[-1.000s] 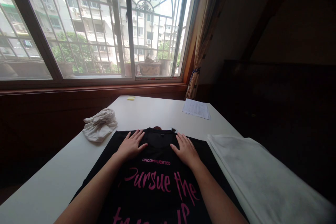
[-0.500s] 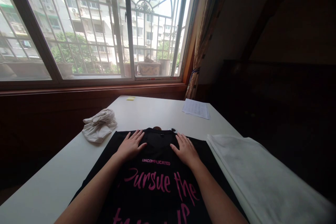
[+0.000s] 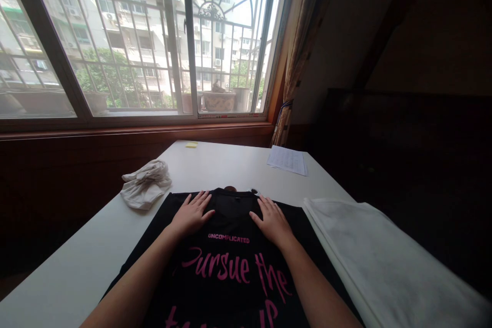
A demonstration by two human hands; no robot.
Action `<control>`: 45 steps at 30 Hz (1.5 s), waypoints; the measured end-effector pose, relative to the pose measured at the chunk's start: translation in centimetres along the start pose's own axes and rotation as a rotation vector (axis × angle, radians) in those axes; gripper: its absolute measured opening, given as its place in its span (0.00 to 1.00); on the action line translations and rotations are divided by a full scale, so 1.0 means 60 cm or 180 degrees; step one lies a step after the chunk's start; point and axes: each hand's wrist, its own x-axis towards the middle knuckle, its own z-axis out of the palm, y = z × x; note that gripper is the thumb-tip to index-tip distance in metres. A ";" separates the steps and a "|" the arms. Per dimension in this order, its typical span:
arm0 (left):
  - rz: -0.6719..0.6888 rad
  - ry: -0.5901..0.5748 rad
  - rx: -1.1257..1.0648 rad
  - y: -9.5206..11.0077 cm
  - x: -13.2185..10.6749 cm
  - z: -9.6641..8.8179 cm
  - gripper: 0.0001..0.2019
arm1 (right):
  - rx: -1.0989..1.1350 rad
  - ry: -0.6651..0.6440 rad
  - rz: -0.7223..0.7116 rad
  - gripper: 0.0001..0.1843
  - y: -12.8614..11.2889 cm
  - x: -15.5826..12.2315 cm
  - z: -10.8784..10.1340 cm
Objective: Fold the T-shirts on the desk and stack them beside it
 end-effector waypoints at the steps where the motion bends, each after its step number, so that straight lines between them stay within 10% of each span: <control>1: -0.0003 0.0006 0.0001 0.000 0.000 0.001 0.35 | -0.0003 -0.0003 0.0003 0.42 0.000 0.000 0.000; 45: -0.0006 0.0047 0.0113 -0.001 0.003 0.010 0.34 | -0.0049 -0.0004 0.0008 0.43 0.002 0.001 0.003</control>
